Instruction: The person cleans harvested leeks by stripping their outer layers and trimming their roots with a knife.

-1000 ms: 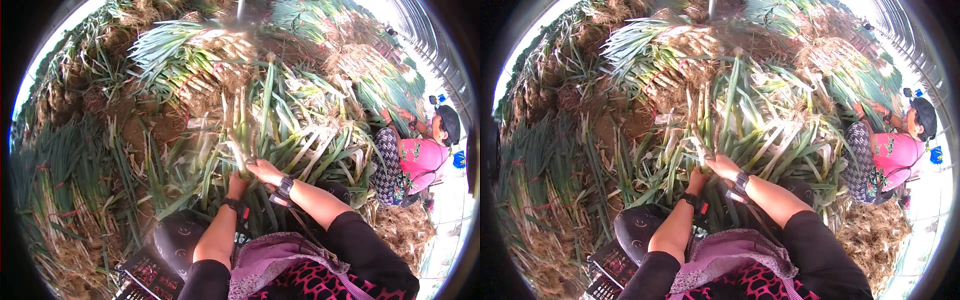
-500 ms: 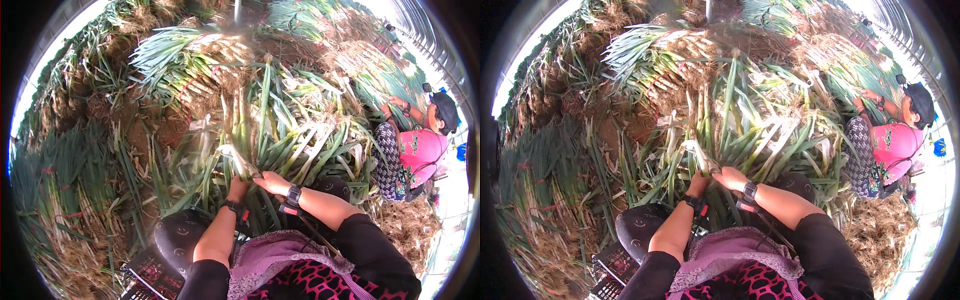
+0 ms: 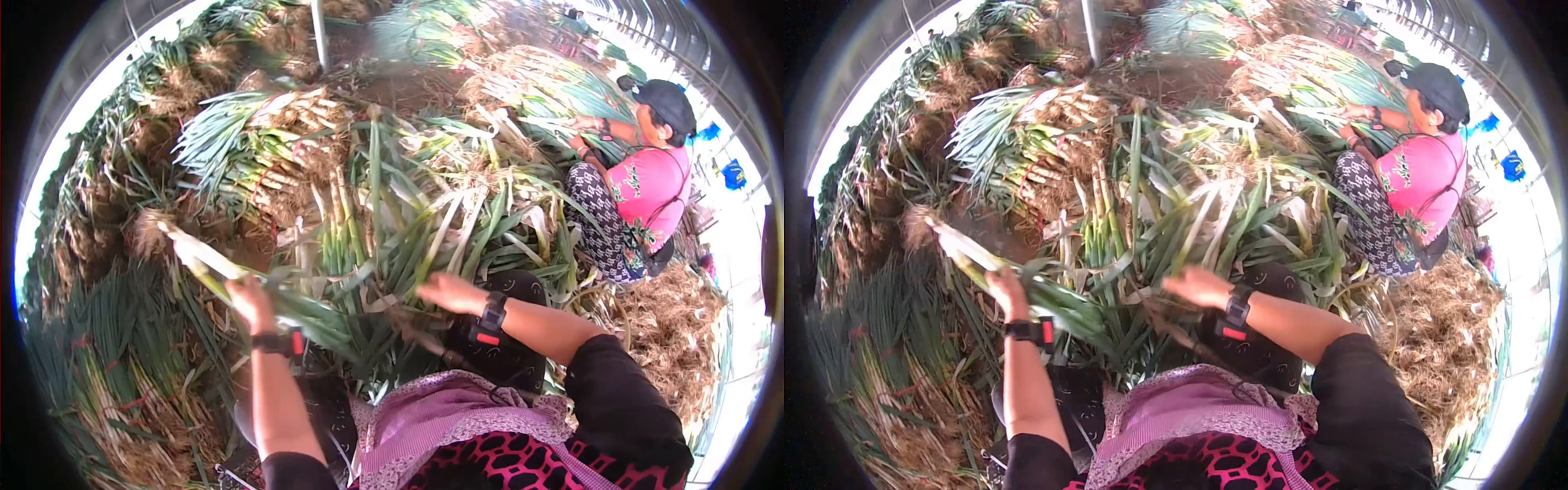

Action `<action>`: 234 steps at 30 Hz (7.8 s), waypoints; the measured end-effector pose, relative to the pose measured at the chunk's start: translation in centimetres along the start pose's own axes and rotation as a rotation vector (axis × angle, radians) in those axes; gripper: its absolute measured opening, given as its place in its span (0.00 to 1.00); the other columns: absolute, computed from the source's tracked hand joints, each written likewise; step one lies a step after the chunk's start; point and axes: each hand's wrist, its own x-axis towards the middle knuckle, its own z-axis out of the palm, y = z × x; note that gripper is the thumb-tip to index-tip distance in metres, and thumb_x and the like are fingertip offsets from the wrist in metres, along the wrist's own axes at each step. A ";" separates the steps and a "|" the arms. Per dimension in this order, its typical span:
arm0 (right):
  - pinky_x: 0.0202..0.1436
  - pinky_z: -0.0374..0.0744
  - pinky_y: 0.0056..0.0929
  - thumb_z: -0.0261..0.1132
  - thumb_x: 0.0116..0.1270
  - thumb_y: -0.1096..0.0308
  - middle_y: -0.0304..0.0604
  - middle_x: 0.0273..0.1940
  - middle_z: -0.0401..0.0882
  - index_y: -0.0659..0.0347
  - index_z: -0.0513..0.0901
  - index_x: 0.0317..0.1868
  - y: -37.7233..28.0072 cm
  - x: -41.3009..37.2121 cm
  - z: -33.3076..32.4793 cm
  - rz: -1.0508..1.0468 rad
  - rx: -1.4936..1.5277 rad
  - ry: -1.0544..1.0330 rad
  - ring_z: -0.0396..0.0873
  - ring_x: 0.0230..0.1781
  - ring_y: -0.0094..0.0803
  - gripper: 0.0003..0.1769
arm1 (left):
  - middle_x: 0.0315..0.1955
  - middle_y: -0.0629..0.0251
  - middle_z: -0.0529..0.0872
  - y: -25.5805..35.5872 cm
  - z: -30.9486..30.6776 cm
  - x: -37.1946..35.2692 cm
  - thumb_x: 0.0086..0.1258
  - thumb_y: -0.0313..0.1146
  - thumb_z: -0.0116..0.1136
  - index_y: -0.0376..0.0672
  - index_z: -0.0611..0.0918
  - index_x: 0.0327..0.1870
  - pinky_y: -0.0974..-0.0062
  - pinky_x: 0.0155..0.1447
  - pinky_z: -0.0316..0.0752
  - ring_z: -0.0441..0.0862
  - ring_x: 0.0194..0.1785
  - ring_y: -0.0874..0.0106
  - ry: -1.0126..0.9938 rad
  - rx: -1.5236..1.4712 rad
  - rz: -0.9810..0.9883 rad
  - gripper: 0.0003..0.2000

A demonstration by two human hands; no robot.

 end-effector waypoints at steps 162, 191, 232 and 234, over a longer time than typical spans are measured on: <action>0.28 0.73 0.45 0.52 0.64 0.62 0.57 0.25 0.79 0.65 0.80 0.31 7.1 14.0 -18.2 -0.106 -0.254 0.935 0.80 0.27 0.47 0.15 | 0.28 0.63 0.76 5.0 -21.5 -22.7 0.54 0.47 0.69 0.31 0.68 0.59 0.75 0.33 0.73 0.76 0.30 0.72 -1.454 -0.561 -0.838 0.37; 0.48 0.79 0.30 0.59 0.70 0.59 0.46 0.45 0.81 0.64 0.74 0.50 -24.0 -4.2 4.6 -0.508 1.333 -0.480 0.81 0.44 0.32 0.17 | 0.38 0.65 0.83 3.9 -21.0 -17.3 0.74 0.39 0.51 0.38 0.75 0.50 0.76 0.43 0.76 0.79 0.37 0.76 -0.790 -0.231 -0.213 0.13; 0.65 0.65 0.48 0.63 0.53 0.64 0.31 0.36 0.78 0.48 0.81 0.38 -34.8 -29.1 13.2 -2.480 -0.003 -0.550 0.76 0.44 0.29 0.11 | 0.29 0.64 0.78 4.7 -32.4 -29.9 0.58 0.28 0.57 0.38 0.71 0.52 0.72 0.37 0.77 0.80 0.31 0.71 -0.021 -0.916 0.068 0.19; 0.67 0.62 0.49 0.64 0.53 0.64 0.33 0.43 0.77 0.47 0.81 0.40 -33.5 -31.7 14.6 -2.571 0.032 -0.561 0.73 0.50 0.32 0.12 | 0.28 0.65 0.78 4.1 -36.2 -33.7 0.57 0.26 0.58 0.39 0.70 0.53 0.72 0.36 0.78 0.80 0.30 0.71 0.158 -0.923 0.165 0.21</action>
